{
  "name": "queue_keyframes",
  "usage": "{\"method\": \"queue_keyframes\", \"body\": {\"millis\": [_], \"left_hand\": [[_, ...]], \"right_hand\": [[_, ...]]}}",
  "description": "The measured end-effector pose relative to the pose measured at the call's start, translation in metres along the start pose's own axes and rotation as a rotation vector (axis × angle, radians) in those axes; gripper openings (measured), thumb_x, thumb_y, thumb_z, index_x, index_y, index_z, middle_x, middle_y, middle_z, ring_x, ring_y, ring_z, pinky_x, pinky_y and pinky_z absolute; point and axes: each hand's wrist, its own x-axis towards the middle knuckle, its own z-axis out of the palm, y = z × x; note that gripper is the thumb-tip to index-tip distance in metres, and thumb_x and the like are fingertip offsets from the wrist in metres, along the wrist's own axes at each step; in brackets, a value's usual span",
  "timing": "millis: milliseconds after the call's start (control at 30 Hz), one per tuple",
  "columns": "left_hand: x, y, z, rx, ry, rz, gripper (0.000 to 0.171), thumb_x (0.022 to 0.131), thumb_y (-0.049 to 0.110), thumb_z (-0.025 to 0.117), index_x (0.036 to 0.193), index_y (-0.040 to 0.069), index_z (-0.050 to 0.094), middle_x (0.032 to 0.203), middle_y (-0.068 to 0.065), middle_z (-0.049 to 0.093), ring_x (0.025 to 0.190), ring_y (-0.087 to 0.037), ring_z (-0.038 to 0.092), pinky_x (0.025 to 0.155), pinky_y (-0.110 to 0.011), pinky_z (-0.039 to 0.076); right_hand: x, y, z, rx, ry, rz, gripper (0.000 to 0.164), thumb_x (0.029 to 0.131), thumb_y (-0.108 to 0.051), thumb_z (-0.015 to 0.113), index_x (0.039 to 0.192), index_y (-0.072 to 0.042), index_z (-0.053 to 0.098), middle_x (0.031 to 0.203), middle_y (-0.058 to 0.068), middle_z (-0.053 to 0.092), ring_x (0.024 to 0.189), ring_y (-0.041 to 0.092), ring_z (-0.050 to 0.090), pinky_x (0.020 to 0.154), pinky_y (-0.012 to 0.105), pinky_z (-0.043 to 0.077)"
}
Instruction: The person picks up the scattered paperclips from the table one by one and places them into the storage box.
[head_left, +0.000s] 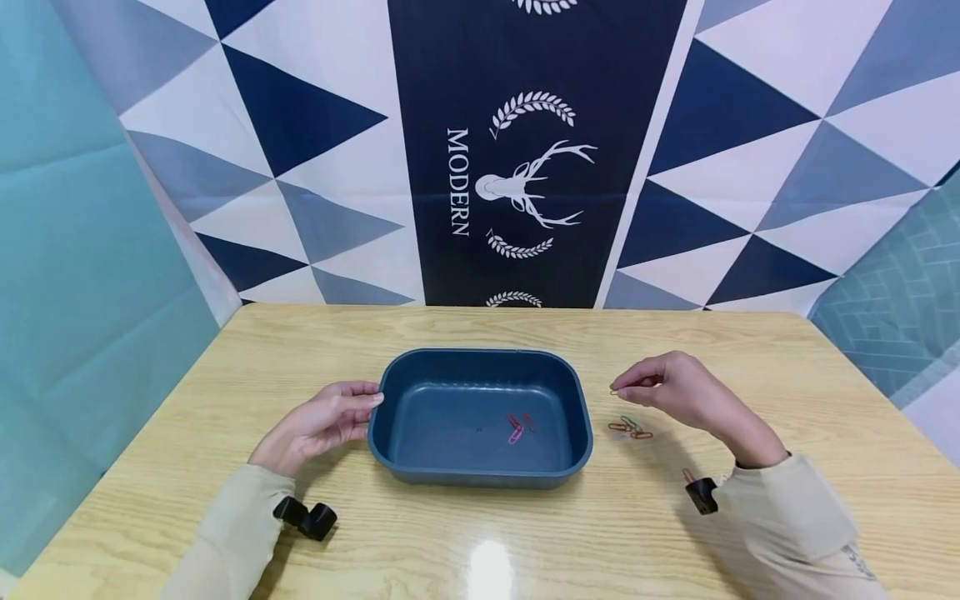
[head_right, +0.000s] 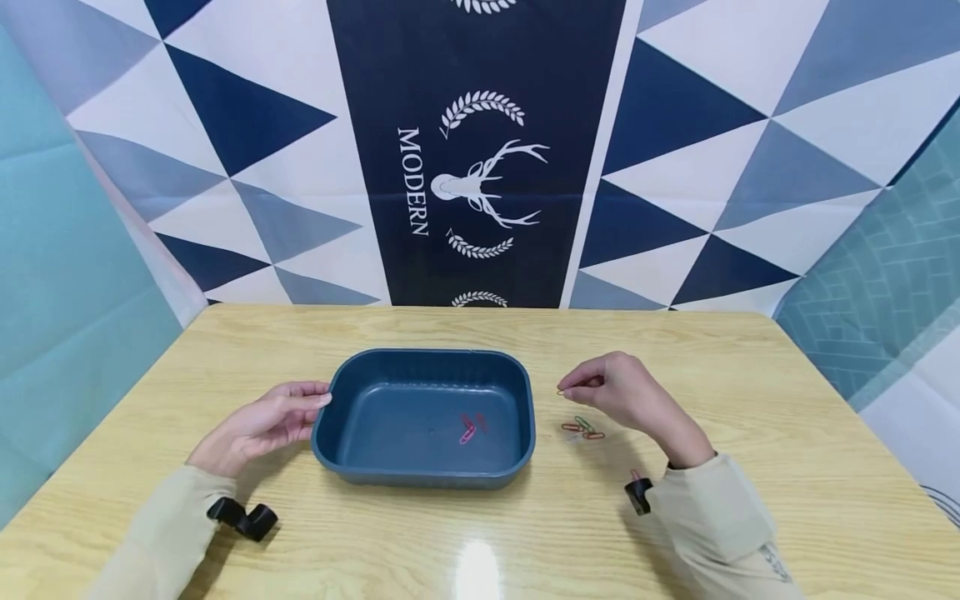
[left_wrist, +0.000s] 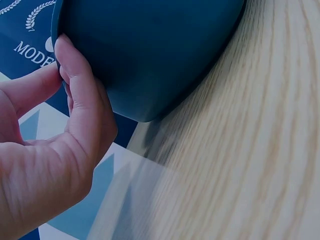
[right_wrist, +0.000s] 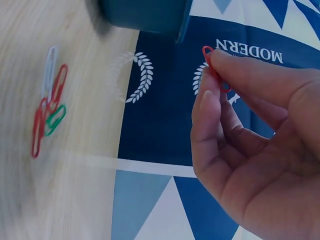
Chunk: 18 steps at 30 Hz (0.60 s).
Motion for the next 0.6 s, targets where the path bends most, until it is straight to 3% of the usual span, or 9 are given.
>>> {"method": "queue_keyframes", "body": {"millis": [433,600], "left_hand": [[0.002,0.001,-0.001,0.021,0.028,-0.006,0.020,0.100,0.000,0.047,0.116,-0.008,0.040,0.090,-0.008,0.058,0.074,-0.012,0.060,0.071,-0.028,0.056],[0.002,0.001,-0.001,0.000,0.005,-0.005,0.016,0.099,-0.001,0.046,0.113,-0.007,0.042,0.089,-0.007,0.057,0.073,-0.012,0.059,0.070,-0.027,0.056]], "right_hand": [[0.014,-0.025,0.004,0.064,-0.028,-0.007,0.009,0.089,-0.005,0.068,0.096,-0.003,0.073,0.088,0.002,0.070,0.080,0.018,0.063,0.071,0.033,0.053],[0.024,-0.041,0.009,0.104,-0.055,-0.029,0.010,0.090,-0.005,0.067,0.097,-0.003,0.074,0.091,0.004,0.070,0.082,0.019,0.063,0.073,0.033,0.053]]}}
